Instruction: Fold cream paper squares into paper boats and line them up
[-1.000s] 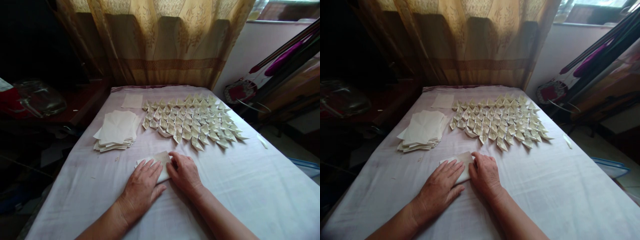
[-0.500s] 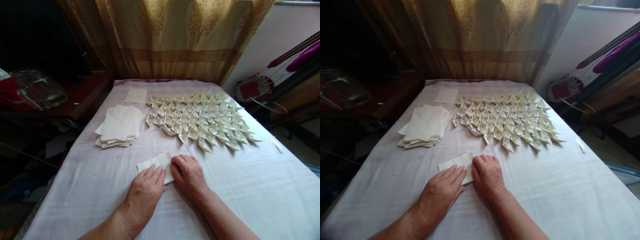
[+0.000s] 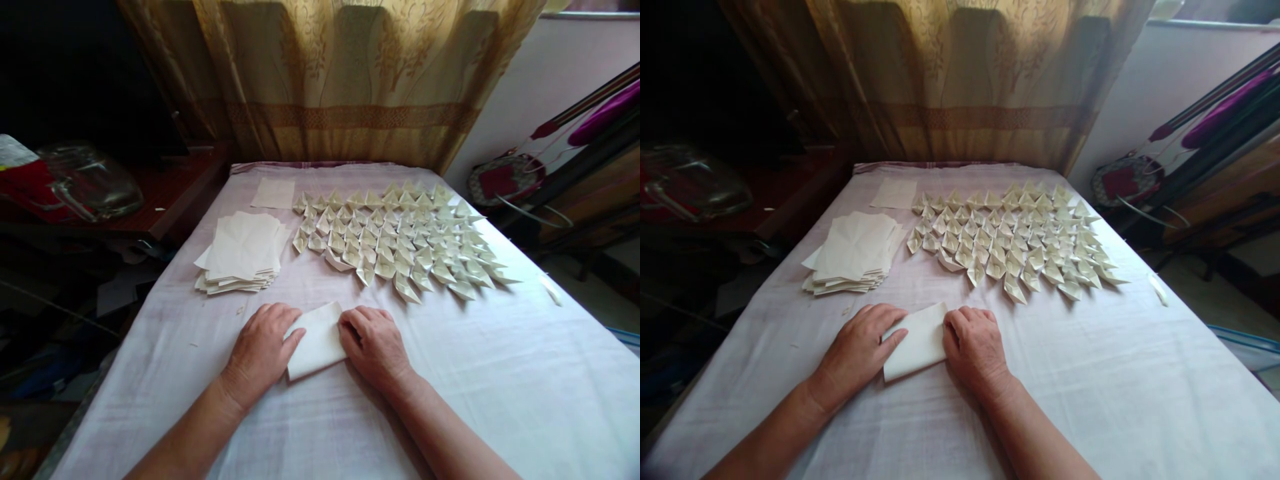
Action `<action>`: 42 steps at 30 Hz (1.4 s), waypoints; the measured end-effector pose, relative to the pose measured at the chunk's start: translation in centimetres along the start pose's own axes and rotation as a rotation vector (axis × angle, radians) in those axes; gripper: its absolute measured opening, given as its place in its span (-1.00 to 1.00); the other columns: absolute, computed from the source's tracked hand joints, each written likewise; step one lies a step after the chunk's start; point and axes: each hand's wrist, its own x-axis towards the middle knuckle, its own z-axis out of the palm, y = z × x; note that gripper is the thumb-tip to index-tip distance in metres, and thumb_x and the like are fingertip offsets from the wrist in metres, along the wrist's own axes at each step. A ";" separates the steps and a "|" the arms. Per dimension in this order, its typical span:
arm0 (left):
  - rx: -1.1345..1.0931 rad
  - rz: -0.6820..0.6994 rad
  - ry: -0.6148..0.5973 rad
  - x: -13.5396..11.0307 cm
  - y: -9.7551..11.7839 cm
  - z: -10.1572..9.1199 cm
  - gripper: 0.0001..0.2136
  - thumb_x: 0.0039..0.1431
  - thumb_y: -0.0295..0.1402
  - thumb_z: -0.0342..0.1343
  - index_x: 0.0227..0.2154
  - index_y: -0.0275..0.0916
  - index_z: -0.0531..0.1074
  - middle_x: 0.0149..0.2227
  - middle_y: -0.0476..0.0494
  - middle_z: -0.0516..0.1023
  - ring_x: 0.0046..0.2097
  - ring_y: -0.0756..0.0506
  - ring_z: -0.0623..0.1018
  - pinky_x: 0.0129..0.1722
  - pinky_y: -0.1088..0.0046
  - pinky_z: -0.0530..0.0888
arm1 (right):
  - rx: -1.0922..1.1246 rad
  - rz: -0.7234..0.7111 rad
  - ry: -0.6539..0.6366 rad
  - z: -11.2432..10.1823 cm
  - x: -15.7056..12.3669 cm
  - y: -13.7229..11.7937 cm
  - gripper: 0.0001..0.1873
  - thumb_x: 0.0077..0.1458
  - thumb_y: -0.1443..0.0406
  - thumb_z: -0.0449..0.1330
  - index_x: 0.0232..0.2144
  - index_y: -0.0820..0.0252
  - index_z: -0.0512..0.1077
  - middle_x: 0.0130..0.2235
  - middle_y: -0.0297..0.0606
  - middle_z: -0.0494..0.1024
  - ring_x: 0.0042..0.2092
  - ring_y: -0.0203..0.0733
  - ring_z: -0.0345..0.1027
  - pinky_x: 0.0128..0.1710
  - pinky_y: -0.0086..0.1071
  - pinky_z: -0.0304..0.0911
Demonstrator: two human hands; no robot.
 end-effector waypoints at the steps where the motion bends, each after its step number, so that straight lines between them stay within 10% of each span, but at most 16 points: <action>1: 0.027 -0.042 -0.017 0.2 -0.1 -0.2 -0.80 0.23 -0.38 0.16 -0.09 -0.18 0.48 -0.12 -0.14 0.57 -0.06 -0.20 0.52 0.00 0.22 0.44 | -0.001 -0.003 -0.002 0.0 0.0 0.0 -0.87 0.16 0.38 0.10 -0.41 0.14 0.41 -0.39 -0.28 0.51 -0.33 -0.17 0.34 -0.23 -0.30 0.02; 14: 0.099 -0.278 -0.353 3.2 1.7 -2.4 -0.93 0.13 -0.32 0.15 -0.32 -0.16 0.43 -0.22 -0.09 0.56 -0.11 -0.17 0.53 -0.11 0.35 0.38 | 0.026 -0.019 0.030 0.0 -0.1 0.0 -0.88 0.17 0.39 0.14 -0.39 0.17 0.45 -0.39 -0.29 0.52 -0.32 -0.19 0.36 -0.22 -0.33 0.02; 30: -0.096 -0.267 -0.214 5.1 0.2 -0.8 -0.87 0.18 -0.42 0.16 -0.20 -0.17 0.48 -0.21 -0.07 0.64 -0.12 -0.14 0.61 -0.11 0.37 0.45 | -0.004 0.027 0.034 -0.2 0.0 0.2 -0.88 0.15 0.38 0.18 -0.28 0.12 0.51 -0.32 -0.27 0.56 -0.28 -0.17 0.37 -0.19 -0.32 0.03; 37: 0.078 0.032 0.086 3.1 -0.3 0.3 -0.73 0.15 -0.51 0.19 -0.08 -0.17 0.52 -0.01 -0.17 0.58 0.03 -0.24 0.54 0.08 0.12 0.45 | -0.001 0.019 0.028 -0.1 0.1 -0.1 -0.88 0.16 0.39 0.19 -0.31 0.11 0.52 -0.36 -0.28 0.54 -0.31 -0.19 0.37 -0.19 -0.32 0.03; 42: 0.071 0.315 0.044 1.1 1.3 1.1 -0.76 0.30 -0.34 0.09 -0.02 -0.21 0.50 0.04 -0.13 0.60 0.09 -0.20 0.54 0.15 0.15 0.43 | 0.010 0.024 0.033 -0.2 0.1 -0.1 -0.87 0.18 0.38 0.16 -0.31 0.11 0.52 -0.37 -0.29 0.54 -0.31 -0.20 0.37 -0.19 -0.33 0.04</action>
